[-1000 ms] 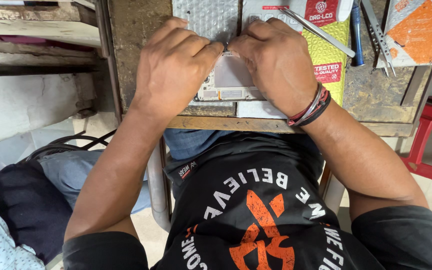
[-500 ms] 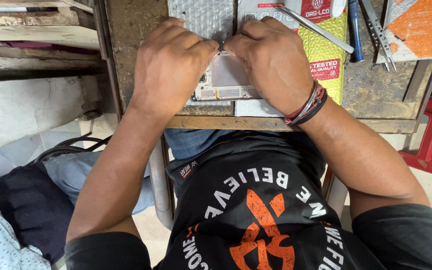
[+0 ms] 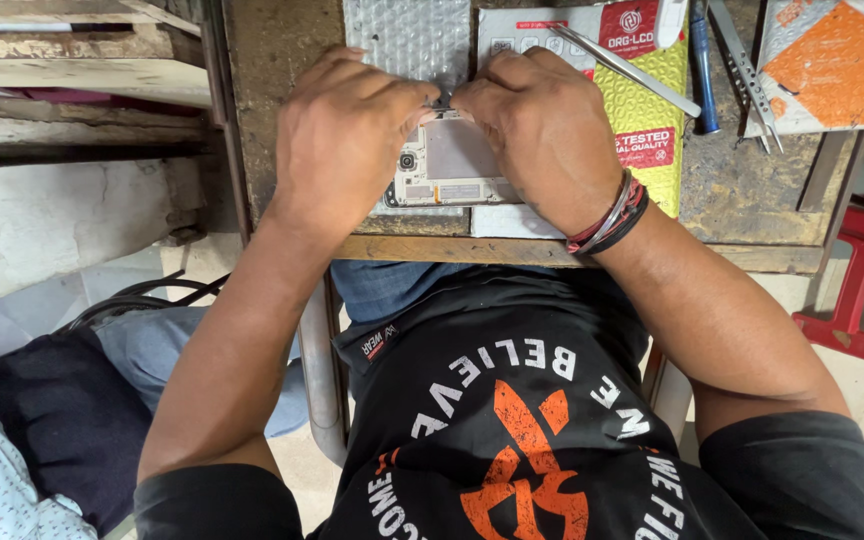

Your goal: The person pries open the back of a smartphone at a repair bench, working around the frame edge with their fingers, then separates the back cover and lifts out the internal battery and mid-frame components, holding the exposed chassis and battery in hand at the end.

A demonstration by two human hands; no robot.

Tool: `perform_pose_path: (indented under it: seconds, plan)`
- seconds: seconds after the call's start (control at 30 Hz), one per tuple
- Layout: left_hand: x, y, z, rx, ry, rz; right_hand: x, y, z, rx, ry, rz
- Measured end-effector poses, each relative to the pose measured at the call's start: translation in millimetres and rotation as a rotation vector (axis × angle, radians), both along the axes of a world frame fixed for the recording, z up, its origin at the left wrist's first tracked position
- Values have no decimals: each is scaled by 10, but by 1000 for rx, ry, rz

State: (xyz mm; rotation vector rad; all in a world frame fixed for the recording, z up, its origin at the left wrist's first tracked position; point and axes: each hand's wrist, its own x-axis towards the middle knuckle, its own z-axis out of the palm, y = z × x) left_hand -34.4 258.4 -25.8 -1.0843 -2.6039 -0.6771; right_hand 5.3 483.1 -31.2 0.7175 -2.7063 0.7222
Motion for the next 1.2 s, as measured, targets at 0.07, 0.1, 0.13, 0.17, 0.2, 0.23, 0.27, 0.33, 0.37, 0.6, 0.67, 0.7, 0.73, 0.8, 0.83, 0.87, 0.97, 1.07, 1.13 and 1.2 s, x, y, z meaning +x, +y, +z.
perform_pose_path:
  seconds: [0.07, 0.1, 0.13, 0.17, 0.2, 0.23, 0.27, 0.33, 0.37, 0.6, 0.67, 0.7, 0.73, 0.8, 0.83, 0.87, 0.97, 1.07, 1.13, 1.2]
  plan:
    - [2, -76, 73, 16, -12, -20, 5, -46, 64, -4, 11, -7]
    - [6, -104, 106, 25, -19, -30, 12, -69, 90, -6, 15, -10]
    - [7, -123, 133, 13, -23, -18, 15, -92, 111, -8, 12, -12]
    - [9, -134, 156, 2, -26, -6, 16, -117, 129, -11, 9, -13]
    - [14, -143, 180, -9, -30, 7, 19, -144, 145, -14, 6, -13]
    - [19, -154, 202, -6, -42, 15, 23, -171, 159, -14, 4, -14]
    - [23, -162, 225, -2, -53, 24, 30, -191, 178, -14, 3, -14]
    - [27, -184, 269, 0, -77, 38, 35, -222, 216, -15, -1, -18]
    - [27, -198, 291, -3, -90, 45, 34, -238, 234, -18, -5, -21]
    - [-1, -259, 395, 27, -186, 61, 26, -304, 302, -41, -20, -28]
    - [-7, -265, 413, 27, -213, 64, 25, -303, 312, -48, -24, -30]
    - [-10, -268, 423, 27, -226, 66, 24, -302, 321, -52, -24, -31]
    - [-7, -269, 432, 24, -221, 68, 26, -304, 333, -55, -23, -36]
    - [1, -265, 452, 16, -214, 73, 29, -318, 360, -62, -21, -47]
    - [5, -268, 470, 15, -217, 79, 29, -327, 386, -62, -23, -48]
    - [9, -273, 481, 14, -220, 86, 31, -335, 405, -61, -23, -49]
    - [11, -293, 516, 15, -273, 113, 46, -362, 454, -69, -30, -52]
    - [-4, -293, 522, 29, -293, 113, 49, -364, 457, -79, -34, -55]
    - [-4, -289, 520, 28, -288, 113, 52, -363, 444, -80, -34, -56]
    - [5, -281, 518, 13, -285, 120, 55, -365, 433, -78, -36, -60]
